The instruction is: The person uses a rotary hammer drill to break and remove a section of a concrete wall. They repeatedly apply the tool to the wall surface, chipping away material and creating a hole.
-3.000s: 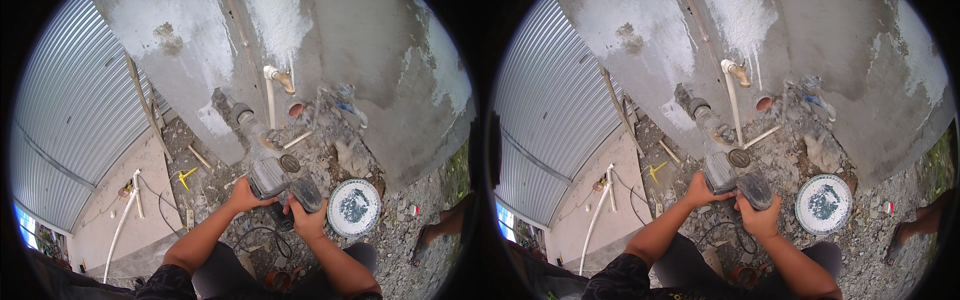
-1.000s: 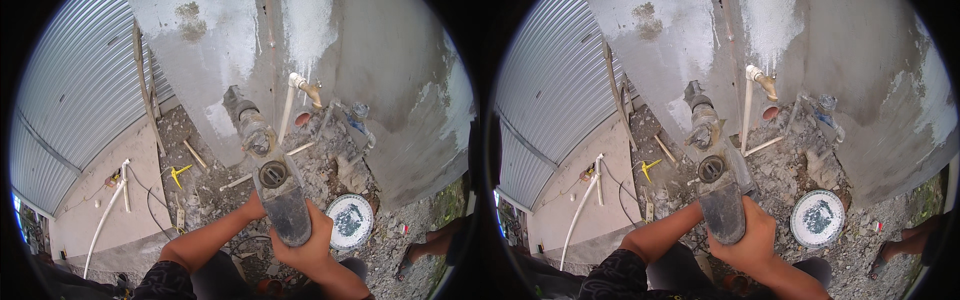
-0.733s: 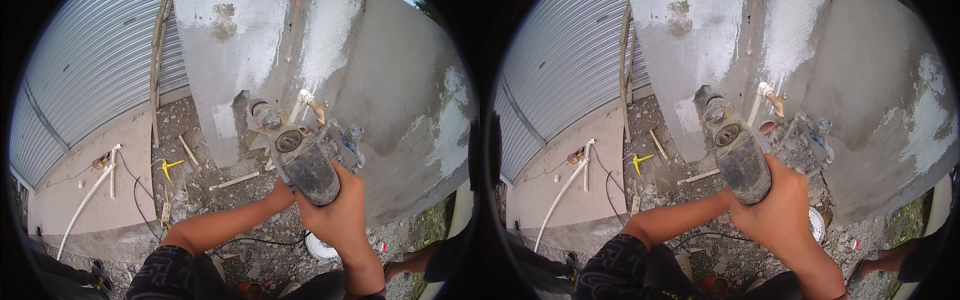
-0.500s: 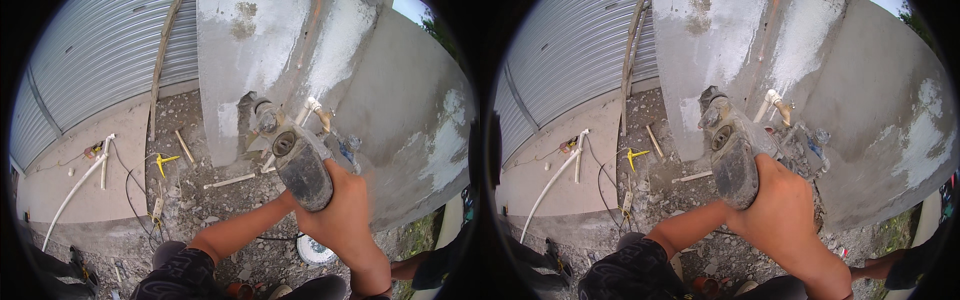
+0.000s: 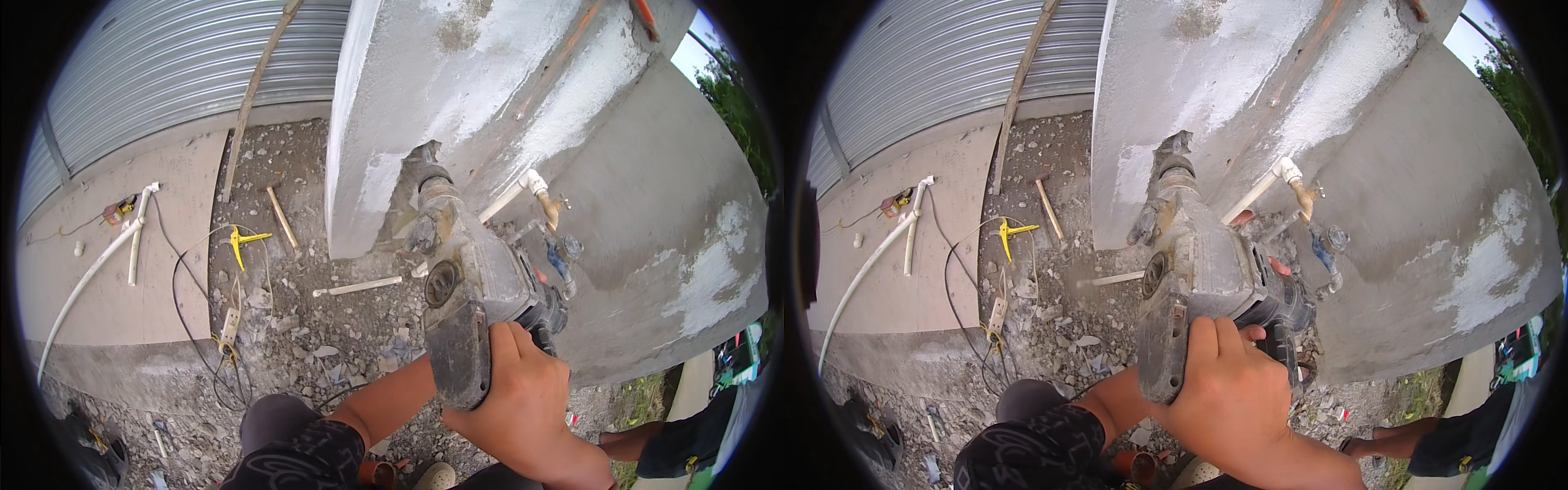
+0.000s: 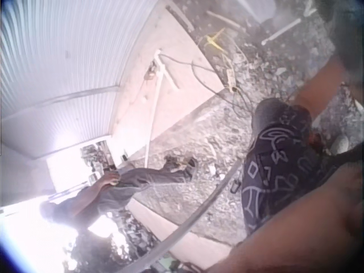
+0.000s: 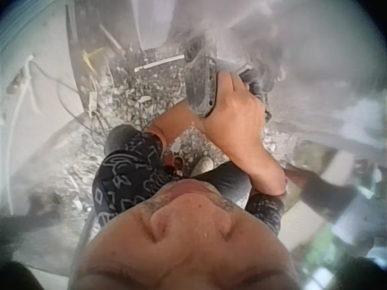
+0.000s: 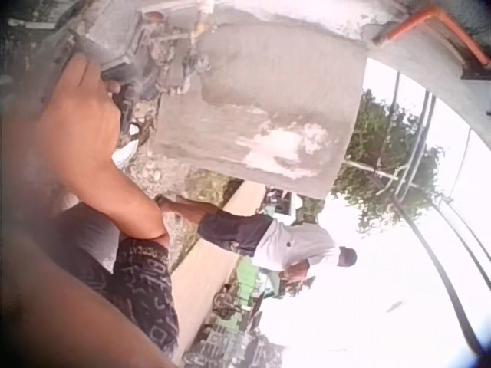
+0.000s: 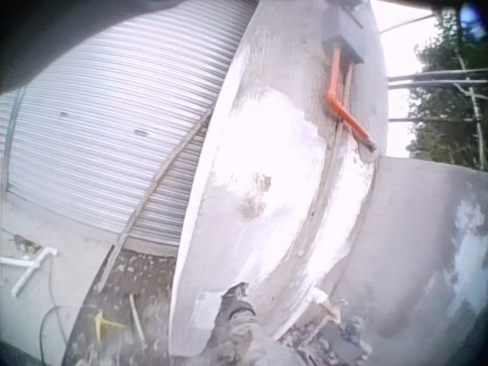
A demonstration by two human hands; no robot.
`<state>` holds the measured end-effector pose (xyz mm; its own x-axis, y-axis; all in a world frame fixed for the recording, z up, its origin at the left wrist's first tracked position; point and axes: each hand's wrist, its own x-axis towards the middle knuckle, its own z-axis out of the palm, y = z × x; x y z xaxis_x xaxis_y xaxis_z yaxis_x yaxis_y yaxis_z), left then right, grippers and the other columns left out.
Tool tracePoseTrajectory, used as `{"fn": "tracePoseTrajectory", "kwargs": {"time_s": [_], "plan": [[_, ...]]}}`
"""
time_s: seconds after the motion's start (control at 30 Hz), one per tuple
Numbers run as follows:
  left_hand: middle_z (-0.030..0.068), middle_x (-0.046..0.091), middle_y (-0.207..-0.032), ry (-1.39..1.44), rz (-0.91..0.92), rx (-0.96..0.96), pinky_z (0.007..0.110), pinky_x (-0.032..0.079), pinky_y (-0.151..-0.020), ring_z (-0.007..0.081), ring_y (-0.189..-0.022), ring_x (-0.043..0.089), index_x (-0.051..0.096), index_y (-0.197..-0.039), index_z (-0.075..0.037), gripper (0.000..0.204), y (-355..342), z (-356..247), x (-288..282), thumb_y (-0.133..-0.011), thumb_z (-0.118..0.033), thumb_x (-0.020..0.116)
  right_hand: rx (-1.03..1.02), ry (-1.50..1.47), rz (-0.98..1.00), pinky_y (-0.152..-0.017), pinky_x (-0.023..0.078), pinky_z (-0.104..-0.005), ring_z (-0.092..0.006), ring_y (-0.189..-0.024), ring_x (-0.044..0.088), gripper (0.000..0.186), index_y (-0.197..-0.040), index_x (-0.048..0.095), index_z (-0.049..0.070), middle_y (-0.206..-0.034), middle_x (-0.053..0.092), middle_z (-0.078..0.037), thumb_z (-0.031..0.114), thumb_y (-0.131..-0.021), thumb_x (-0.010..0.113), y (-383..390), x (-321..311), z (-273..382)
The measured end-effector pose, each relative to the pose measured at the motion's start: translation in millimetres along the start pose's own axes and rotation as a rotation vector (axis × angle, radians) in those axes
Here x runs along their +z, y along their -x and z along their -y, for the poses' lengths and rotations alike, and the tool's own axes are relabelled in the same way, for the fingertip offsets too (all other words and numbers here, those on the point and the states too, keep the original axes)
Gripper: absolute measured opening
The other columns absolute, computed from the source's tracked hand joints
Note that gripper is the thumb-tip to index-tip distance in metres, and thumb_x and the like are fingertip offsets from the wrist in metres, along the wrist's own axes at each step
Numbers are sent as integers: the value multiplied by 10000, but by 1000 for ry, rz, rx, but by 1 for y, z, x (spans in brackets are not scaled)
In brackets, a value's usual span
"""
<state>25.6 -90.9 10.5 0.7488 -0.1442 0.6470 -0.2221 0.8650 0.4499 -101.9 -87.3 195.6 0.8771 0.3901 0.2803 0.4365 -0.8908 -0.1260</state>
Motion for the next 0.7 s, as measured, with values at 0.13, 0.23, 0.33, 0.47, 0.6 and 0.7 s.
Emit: {"fn": "tracePoseTrajectory", "kwargs": {"time_s": [0.13, 0.23, 0.33, 0.47, 0.6, 0.7], "plan": [[98, 618, -1402, 19, 13, 25, 395, 477, -1117, 212, -1314, 580, 550, -1447, -63, 752, 0, -6, -3, -802, -162, 924, -26, 46, -20, -600, 553, -454, -377, -712, 688, 596, -979, 581, 13, -882, 628, -133, 216, -516, 898, -2, 13, 11], [98, 614, -1402, 18, 21, 23, 396, 473, -1121, 214, -1319, 574, 546, -1449, -63, 763, 3, -9, -2, -796, -159, 928, -19, 37, -11, -598, 549, -449, -378, -716, 692, 552, -966, 593, 12, -866, 635, -133, 208, -541, 885, -1, 20, 15], [99, 610, -1401, 11, 22, 18, 396, 469, -1125, 217, -1323, 568, 543, -1451, -64, 774, 8, -9, 1, -789, -157, 933, 26, -14, 5, -602, 545, -445, -397, -736, 699, 479, -953, 617, 6, -846, 660, -154, 179, -583, 867, -4, 14, 13], [99, 605, -1401, 2, 23, 22, 398, 463, -1130, 219, -1329, 561, 538, -1454, -64, 788, 12, -6, 8, -781, -154, 938, 28, -141, -20, -639, 554, -444, -434, -762, 706, 359, -947, 646, -5, -832, 695, -196, 121, -669, 835, -13, -3, 7], [100, 600, -1401, 18, 28, 20, 399, 457, -1135, 222, -1335, 553, 533, -1456, -65, 802, 17, -2, 18, -772, -151, 944, 59, -90, -57, -669, 565, -437, -450, -759, 715, 297, -954, 659, -12, -825, 707, -216, 92, -722, 812, 3, -9, 16], [100, 596, -1401, 65, 44, 27, 400, 453, -1139, 224, -1340, 547, 530, -1458, -66, 813, 15, 0, 23, -766, -148, 948, 48, -53, -124, -657, 560, -438, -450, -729, 714, 307, -967, 666, -16, -797, 703, -211, 91, -716, 807, 25, -11, 25]]}}
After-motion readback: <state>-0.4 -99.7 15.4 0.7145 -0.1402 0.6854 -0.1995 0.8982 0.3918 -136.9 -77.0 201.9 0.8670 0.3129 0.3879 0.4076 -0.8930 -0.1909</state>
